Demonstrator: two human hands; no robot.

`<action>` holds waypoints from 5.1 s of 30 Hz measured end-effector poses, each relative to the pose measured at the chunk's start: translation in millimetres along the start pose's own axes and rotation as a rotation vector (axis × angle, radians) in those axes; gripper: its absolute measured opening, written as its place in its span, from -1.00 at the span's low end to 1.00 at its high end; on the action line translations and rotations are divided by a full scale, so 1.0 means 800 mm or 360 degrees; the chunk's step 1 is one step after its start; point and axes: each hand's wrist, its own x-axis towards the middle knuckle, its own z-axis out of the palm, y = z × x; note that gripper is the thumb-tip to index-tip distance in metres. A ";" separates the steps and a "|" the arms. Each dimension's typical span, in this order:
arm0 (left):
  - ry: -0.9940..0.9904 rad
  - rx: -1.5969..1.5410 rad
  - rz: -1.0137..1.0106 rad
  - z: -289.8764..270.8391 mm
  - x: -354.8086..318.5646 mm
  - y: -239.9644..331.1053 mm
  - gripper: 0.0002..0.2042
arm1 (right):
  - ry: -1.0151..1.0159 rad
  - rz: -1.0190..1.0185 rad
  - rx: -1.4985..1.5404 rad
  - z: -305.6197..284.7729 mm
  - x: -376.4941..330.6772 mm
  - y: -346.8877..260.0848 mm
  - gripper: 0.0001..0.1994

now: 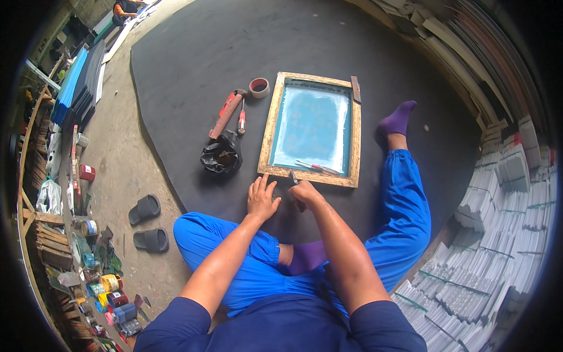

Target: The person sits on the floor and uses pliers to repeatedly trim small pieces of material from a rectangular frame. The person holds the frame with one hand and uses the pliers with the other to snip edges, occasionally adjusting the frame's position.

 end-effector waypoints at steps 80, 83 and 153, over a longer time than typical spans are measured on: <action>-0.0336 -0.0137 -0.0586 -0.042 -0.015 -0.017 -0.67 | 0.0618 -0.0358 -0.0752 0.036 -0.010 0.017 -0.61; -0.0061 -0.0316 -0.0384 -0.038 -0.024 -0.024 -0.75 | 0.0477 -0.0444 -0.0785 0.035 -0.025 0.021 -0.62; -0.0279 -0.1014 -0.0828 -0.004 -0.022 -0.043 -0.62 | 0.0209 -0.0308 -0.0973 0.009 -0.012 -0.023 -0.79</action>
